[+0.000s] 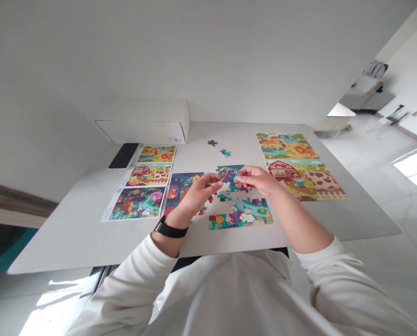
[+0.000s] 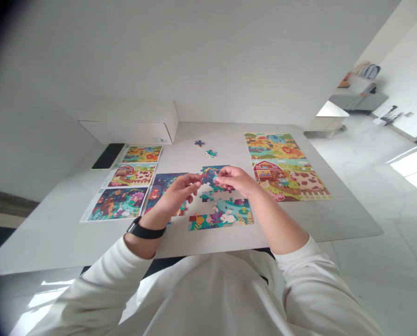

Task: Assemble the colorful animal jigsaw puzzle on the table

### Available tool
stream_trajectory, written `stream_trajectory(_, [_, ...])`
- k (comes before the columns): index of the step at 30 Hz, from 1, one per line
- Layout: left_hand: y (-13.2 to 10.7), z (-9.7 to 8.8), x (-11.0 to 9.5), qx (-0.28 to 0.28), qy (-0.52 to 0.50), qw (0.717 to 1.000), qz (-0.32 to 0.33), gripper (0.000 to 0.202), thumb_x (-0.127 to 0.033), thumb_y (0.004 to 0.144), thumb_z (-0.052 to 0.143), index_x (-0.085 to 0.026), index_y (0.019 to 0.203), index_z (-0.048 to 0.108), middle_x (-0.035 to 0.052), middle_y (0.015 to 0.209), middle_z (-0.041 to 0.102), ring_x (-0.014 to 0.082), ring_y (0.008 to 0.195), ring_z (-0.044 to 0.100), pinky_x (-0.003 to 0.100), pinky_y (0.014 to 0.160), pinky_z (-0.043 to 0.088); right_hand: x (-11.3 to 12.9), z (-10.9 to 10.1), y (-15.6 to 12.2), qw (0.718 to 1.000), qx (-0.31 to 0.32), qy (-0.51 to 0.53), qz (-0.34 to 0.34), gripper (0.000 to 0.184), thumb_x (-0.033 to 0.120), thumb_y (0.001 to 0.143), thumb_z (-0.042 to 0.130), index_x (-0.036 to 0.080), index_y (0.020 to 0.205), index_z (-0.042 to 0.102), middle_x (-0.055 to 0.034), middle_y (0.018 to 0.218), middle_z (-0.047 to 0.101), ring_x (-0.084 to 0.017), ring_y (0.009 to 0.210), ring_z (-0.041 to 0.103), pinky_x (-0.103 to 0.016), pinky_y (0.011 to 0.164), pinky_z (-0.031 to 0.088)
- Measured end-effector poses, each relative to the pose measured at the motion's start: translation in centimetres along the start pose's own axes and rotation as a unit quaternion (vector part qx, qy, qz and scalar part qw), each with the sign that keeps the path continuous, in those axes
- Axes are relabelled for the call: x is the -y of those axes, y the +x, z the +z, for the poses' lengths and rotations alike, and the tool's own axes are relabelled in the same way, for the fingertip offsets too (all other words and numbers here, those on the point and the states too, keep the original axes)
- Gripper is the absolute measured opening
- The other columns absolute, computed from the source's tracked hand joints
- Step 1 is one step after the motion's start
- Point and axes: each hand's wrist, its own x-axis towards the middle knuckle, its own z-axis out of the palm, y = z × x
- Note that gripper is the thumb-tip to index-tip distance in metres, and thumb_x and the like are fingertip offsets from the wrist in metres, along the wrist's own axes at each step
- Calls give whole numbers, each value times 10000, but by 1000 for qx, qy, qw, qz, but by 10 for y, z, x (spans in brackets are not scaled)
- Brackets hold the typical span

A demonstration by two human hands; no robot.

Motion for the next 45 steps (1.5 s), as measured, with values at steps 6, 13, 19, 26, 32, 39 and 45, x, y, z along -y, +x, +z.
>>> stream_trajectory(6, [2, 5, 6, -17, 33, 999, -25, 452, -543, 775, 901, -197, 913, 644, -54, 627, 577, 76, 445, 477, 197, 414, 372, -6, -12, 5, 991, 20, -121, -51, 343, 525, 866, 820, 222, 1008, 743, -41, 919, 796, -186, 787, 701, -298, 713, 536])
stream_trajectory(13, [5, -7, -1, -101, -58, 993, 4, 408, -474, 760, 886, -215, 876, 593, -68, 602, 545, 81, 487, 471, 184, 458, 406, -26, -46, 13, 903, -82, -389, -163, 237, 281, 965, 768, 241, 1186, 845, -110, 1286, 793, -273, 1189, 723, -414, 1101, 532])
stream_trajectory(19, [2, -9, -3, -118, -76, 990, -5, 358, -413, 777, 875, -212, 909, 610, -61, 673, 553, 85, 562, 507, 180, 510, 441, -46, -18, 32, 861, 10, -465, -205, 268, 265, 998, 770, 301, 1249, 859, -91, 1405, 771, -286, 1284, 703, -451, 1184, 480])
stream_trajectory(26, [3, -10, -1, -96, -69, 993, -12, 378, -415, 778, 879, -216, 920, 591, -64, 675, 563, 85, 530, 513, 193, 501, 429, -46, -42, 32, 870, 2, -458, -182, 282, 249, 970, 791, 308, 1235, 872, -98, 1397, 771, -294, 1272, 715, -452, 1168, 497])
stream_trajectory(32, [2, -8, -1, -80, -72, 994, -17, 400, -431, 747, 892, -217, 905, 593, -64, 639, 557, 89, 536, 500, 192, 509, 428, -42, -60, 25, 881, 9, -443, -165, 276, 263, 962, 793, 273, 1226, 872, -109, 1352, 789, -296, 1261, 717, -438, 1147, 519])
stream_trajectory(39, [-1, -7, -6, -81, -67, 994, -11, 376, -406, 751, 888, -218, 884, 590, -59, 647, 558, 89, 539, 495, 194, 517, 427, -29, -97, 4, 891, -109, -439, -34, 254, 201, 981, 746, 225, 1216, 836, -84, 1172, 846, -247, 1056, 784, -352, 969, 577])
stream_trajectory(45, [0, -7, -3, -77, -64, 995, -10, 369, -408, 765, 891, -219, 895, 601, -57, 647, 562, 92, 538, 498, 194, 516, 428, -42, -105, -1, 866, -92, -486, 73, 314, 167, 834, 885, 260, 1129, 830, -44, 1129, 851, -237, 947, 773, -314, 814, 555])
